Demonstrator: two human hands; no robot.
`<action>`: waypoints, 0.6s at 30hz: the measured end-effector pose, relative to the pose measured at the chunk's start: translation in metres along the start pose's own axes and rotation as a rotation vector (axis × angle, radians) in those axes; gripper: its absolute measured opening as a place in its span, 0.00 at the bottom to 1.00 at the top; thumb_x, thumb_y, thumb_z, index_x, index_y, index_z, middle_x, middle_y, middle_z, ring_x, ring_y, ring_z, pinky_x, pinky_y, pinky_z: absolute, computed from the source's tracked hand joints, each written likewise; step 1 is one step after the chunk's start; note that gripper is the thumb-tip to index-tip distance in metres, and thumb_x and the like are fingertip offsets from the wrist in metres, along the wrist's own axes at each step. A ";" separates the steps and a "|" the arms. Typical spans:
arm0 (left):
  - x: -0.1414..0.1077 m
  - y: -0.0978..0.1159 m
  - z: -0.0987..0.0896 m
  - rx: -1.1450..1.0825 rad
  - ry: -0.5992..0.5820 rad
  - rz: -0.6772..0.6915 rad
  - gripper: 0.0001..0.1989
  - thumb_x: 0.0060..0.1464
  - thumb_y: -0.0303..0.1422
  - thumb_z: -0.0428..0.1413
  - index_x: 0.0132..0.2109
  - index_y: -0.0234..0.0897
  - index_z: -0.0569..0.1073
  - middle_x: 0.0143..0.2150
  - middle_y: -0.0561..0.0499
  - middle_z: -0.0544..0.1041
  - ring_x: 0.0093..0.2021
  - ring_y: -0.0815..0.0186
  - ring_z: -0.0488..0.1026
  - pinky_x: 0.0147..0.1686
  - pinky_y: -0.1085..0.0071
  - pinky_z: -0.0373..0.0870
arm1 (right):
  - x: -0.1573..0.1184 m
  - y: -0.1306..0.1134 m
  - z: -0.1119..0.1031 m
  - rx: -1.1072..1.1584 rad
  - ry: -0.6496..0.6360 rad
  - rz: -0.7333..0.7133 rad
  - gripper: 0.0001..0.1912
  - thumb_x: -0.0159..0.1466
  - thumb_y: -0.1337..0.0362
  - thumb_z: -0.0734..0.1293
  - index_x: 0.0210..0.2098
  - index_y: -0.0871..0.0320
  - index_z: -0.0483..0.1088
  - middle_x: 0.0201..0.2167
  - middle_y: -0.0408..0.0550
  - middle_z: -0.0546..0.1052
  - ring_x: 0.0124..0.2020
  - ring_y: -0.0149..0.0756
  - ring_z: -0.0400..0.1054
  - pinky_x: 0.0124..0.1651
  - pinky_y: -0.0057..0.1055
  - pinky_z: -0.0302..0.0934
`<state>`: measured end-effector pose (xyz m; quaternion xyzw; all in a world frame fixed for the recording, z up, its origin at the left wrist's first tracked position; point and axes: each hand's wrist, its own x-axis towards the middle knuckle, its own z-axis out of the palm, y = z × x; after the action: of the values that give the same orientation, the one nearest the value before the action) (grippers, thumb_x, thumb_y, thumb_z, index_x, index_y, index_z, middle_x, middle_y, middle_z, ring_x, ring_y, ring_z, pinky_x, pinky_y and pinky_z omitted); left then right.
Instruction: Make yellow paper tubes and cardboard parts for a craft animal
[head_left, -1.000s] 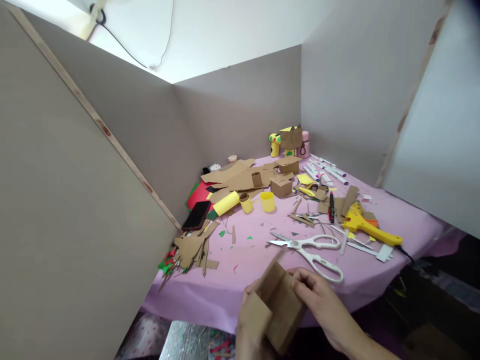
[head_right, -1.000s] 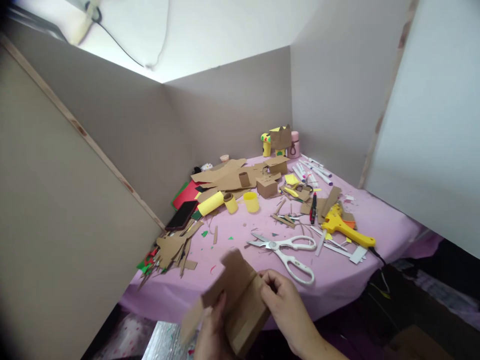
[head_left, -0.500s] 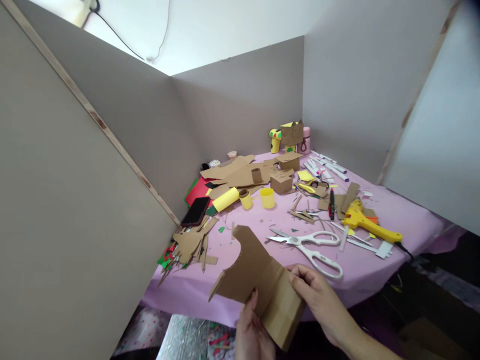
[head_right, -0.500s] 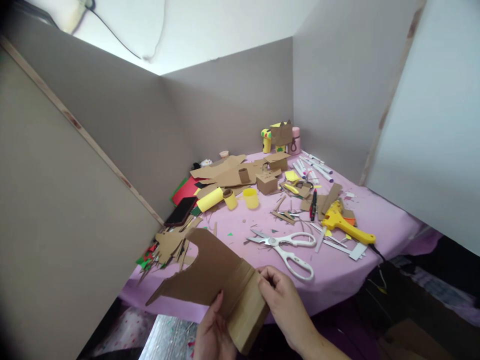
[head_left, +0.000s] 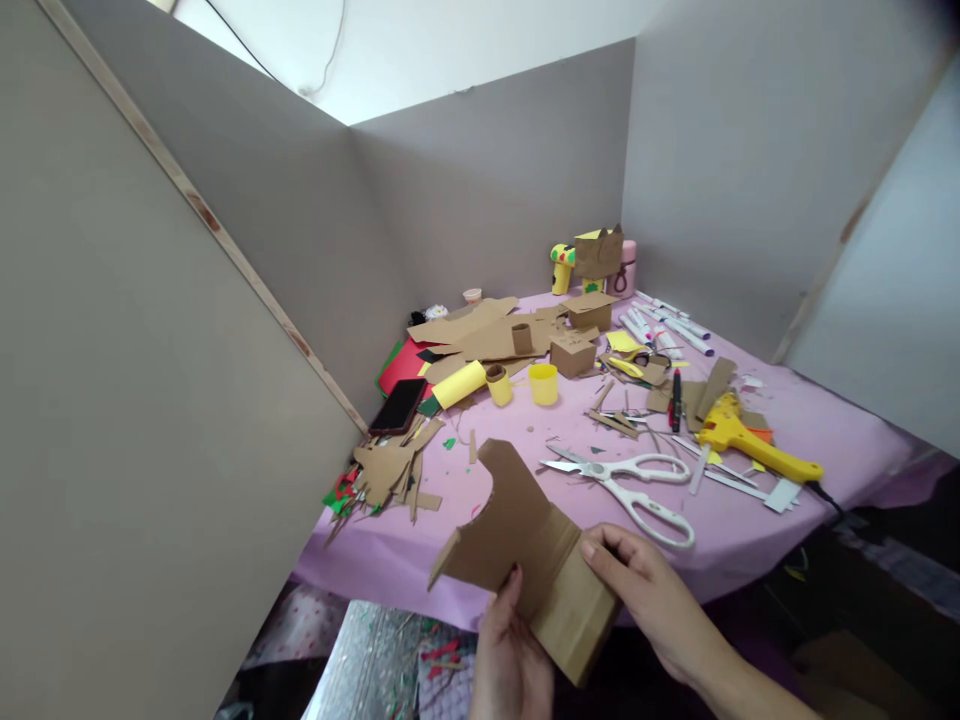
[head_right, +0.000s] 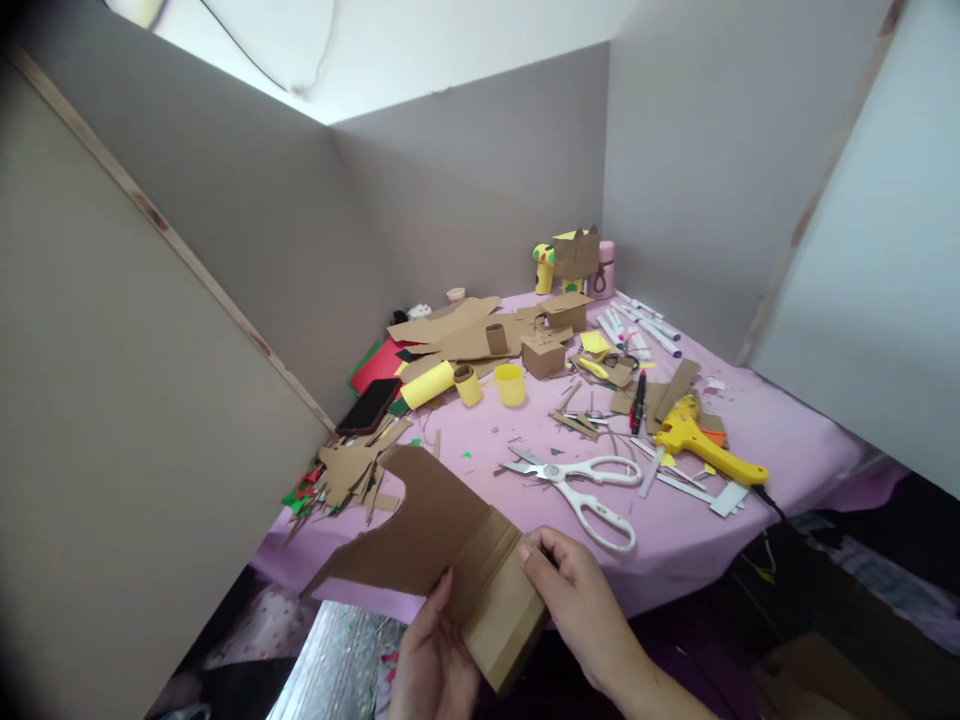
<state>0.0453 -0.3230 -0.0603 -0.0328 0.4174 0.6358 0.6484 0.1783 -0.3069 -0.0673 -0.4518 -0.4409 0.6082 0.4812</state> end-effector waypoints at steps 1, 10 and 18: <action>-0.001 0.000 0.000 -0.002 0.001 0.006 0.22 0.52 0.25 0.54 0.55 0.36 0.67 0.45 0.48 0.80 0.53 0.59 0.71 0.55 0.63 0.65 | 0.000 0.000 0.000 0.007 0.000 -0.001 0.14 0.62 0.54 0.63 0.27 0.58 0.65 0.23 0.38 0.65 0.25 0.30 0.58 0.29 0.26 0.53; -0.004 0.006 0.001 -0.033 -0.075 -0.039 0.24 0.52 0.26 0.54 0.57 0.38 0.65 0.50 0.47 0.78 0.53 0.57 0.71 0.54 0.60 0.65 | -0.001 -0.004 0.002 0.049 -0.032 -0.033 0.12 0.62 0.55 0.64 0.31 0.58 0.70 0.26 0.42 0.71 0.30 0.34 0.62 0.34 0.28 0.56; -0.001 0.003 -0.008 0.009 -0.137 -0.037 0.24 0.50 0.27 0.57 0.56 0.36 0.67 0.47 0.46 0.79 0.54 0.58 0.70 0.57 0.62 0.62 | 0.001 0.001 0.001 0.005 0.001 -0.030 0.14 0.61 0.54 0.64 0.30 0.59 0.69 0.25 0.41 0.69 0.28 0.33 0.60 0.32 0.28 0.55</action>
<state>0.0388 -0.3280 -0.0630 0.0061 0.3742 0.6224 0.6874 0.1773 -0.3064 -0.0682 -0.4441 -0.4457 0.6020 0.4916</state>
